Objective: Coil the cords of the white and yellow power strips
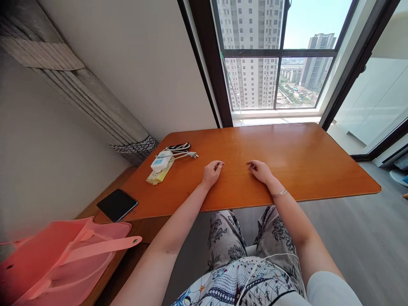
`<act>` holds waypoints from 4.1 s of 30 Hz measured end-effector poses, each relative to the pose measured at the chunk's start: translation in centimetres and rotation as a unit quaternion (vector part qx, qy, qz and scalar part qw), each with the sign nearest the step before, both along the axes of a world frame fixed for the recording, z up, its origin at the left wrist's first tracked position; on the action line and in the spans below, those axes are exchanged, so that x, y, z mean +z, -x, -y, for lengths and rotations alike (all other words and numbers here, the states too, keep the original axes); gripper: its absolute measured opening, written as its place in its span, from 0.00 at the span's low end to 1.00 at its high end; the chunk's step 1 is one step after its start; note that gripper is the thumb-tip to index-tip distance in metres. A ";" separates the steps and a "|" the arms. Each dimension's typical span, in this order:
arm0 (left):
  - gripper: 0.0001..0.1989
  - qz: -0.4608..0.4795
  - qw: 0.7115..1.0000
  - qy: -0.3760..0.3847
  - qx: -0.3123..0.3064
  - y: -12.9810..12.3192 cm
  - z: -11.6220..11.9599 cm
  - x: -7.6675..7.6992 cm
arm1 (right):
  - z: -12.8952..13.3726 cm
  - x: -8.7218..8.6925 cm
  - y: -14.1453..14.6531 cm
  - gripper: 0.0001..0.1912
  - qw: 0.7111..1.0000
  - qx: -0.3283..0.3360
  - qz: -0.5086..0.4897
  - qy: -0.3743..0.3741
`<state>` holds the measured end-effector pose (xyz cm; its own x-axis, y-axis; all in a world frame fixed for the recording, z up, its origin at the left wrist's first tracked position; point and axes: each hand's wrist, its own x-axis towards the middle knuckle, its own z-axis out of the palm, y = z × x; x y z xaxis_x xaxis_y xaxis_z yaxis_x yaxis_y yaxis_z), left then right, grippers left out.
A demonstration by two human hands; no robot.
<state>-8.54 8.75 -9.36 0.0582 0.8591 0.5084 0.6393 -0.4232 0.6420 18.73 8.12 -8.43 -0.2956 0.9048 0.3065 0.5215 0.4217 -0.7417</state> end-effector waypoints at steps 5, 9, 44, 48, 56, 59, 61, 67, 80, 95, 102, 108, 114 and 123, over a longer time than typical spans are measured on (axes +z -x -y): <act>0.12 0.015 1.000 0.002 0.007 0.2 0.0 0.1 | -0.2 -0.2 -0.1 0.15 1.000 -0.009 0.007 0.001; 0.12 0.018 1.000 0.006 0.012 0.3 0.0 0.2 | -0.3 -0.1 0.0 0.12 1.000 -0.022 0.015 -0.015; 0.12 0.009 1.000 0.025 0.003 0.2 0.2 0.5 | -0.2 -0.4 0.3 0.09 0.999 0.010 0.045 -0.022; 0.12 0.004 1.000 0.027 -0.001 0.2 0.3 0.6 | -0.2 -0.4 0.2 0.09 0.999 0.014 0.042 -0.019; 0.13 -0.004 1.000 0.030 -0.003 0.2 0.4 0.7 | -0.2 -0.4 0.2 0.09 0.999 0.020 0.037 -0.012; 0.13 -0.007 1.000 0.030 -0.004 0.2 0.4 0.7 | -0.2 -0.4 0.1 0.09 0.999 0.020 0.035 -0.010; 0.13 -0.009 0.999 0.030 -0.005 0.2 0.4 0.7 | -0.2 -0.4 0.2 0.09 0.999 0.020 0.035 -0.009; 0.13 -0.017 0.999 0.031 -0.005 0.2 0.4 0.6 | -0.2 -0.3 0.1 0.09 0.999 0.020 0.035 -0.006; 0.14 -0.025 0.999 0.040 -0.007 0.2 0.4 0.6 | 0.0 -0.2 0.2 0.09 0.999 0.020 0.039 -0.008; 0.15 -0.025 0.998 0.055 -0.005 0.1 0.6 0.8 | -0.1 -0.2 0.2 0.08 0.999 0.019 0.041 -0.009; 0.14 -0.020 0.998 0.058 -0.004 0.0 0.5 0.7 | -0.1 -0.1 0.2 0.09 0.999 0.020 0.043 -0.005; 0.12 0.002 0.998 0.065 0.012 -0.1 0.3 0.6 | 0.0 -0.1 0.1 0.09 0.999 0.018 0.046 -0.001; 0.12 0.016 0.998 0.050 0.020 -0.2 0.0 0.2 | -0.1 -0.3 0.0 0.10 0.999 0.021 0.044 0.000; 0.13 0.077 0.988 0.031 0.131 1.7 -0.6 1.2 | -0.2 -0.2 0.0 0.09 0.999 0.018 0.048 0.009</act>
<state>-10.28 9.38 -8.17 -0.2439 0.8639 0.4407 0.6146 -0.2138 0.7593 18.72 8.32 -8.60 -0.3562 0.8977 0.2592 0.5752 0.4293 -0.6964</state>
